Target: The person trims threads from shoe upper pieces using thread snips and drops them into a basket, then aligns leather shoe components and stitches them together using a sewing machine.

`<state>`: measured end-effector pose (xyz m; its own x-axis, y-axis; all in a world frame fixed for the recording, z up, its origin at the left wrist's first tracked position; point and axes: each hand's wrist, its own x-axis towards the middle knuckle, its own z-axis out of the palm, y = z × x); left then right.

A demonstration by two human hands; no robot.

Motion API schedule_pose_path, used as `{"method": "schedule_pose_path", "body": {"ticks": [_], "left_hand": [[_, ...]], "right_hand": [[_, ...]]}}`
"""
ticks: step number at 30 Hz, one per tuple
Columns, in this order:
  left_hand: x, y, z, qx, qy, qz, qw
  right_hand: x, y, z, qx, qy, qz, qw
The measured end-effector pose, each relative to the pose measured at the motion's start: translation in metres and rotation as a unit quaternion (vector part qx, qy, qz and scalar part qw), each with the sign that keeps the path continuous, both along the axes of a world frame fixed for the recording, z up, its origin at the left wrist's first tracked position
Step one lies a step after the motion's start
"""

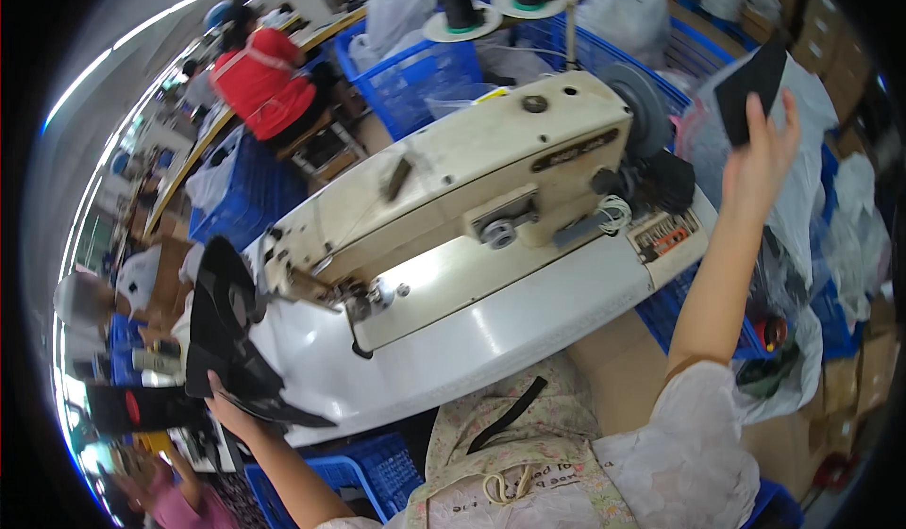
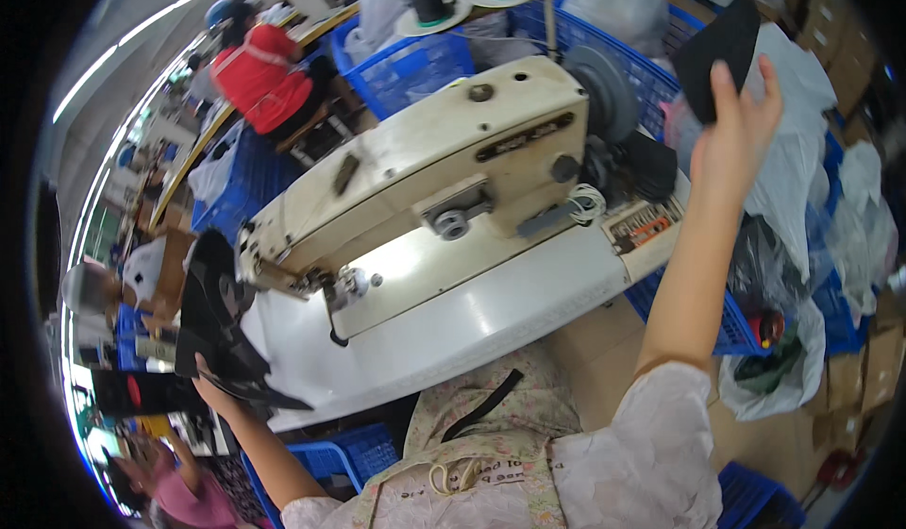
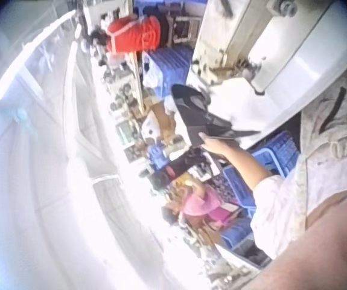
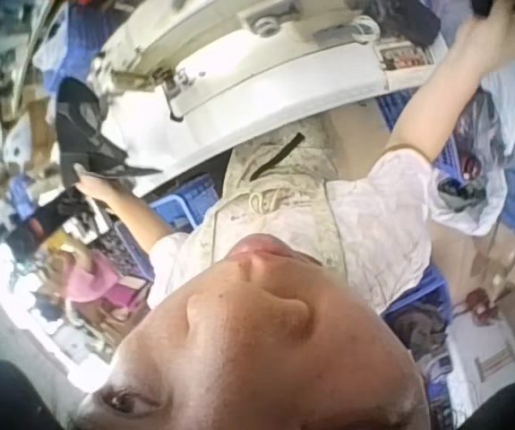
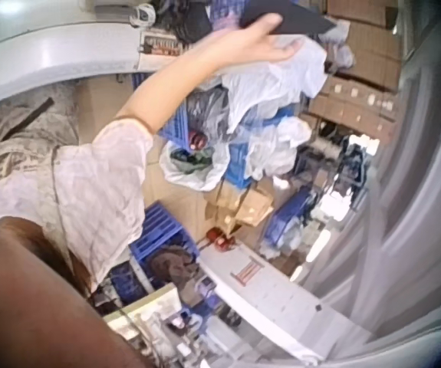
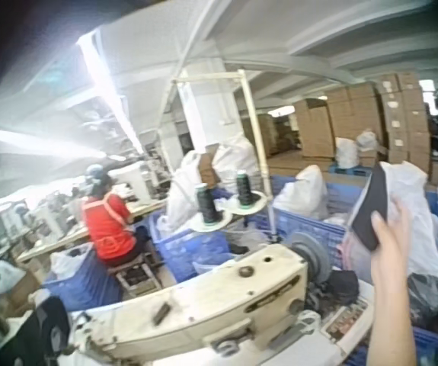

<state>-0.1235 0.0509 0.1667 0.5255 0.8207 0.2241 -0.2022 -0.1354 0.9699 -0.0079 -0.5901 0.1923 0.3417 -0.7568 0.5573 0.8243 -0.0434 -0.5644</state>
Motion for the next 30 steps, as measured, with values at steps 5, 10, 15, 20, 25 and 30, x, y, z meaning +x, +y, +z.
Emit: {"method": "schedule_pose_path", "body": {"ticks": [5,10,15,20,25,30], "left_hand": [[-0.031,-0.01,-0.024,-0.068,-0.18,-0.042,0.98],[-0.05,-0.088,-0.026,-0.089,-0.237,0.006,0.967],[-0.093,-0.109,-0.008,0.001,-0.245,-0.018,0.969],[-0.113,-0.088,0.026,0.476,-0.099,-0.048,0.872],[-0.055,-0.074,-0.005,0.501,-0.075,-0.353,0.786],[-0.01,-0.09,-0.066,0.478,0.086,-0.383,0.785]], "right_hand": [[-0.083,0.187,-0.022,-0.547,0.046,0.127,0.826],[-0.124,0.334,-0.037,-0.523,0.013,0.346,0.779],[-0.141,0.364,-0.045,-0.502,-0.062,0.439,0.742],[-0.136,0.317,-0.05,-0.423,0.056,0.57,0.702],[-0.146,0.274,-0.096,-0.266,0.231,0.672,0.652],[-0.131,0.259,-0.134,-0.295,0.366,0.489,0.735]]}}
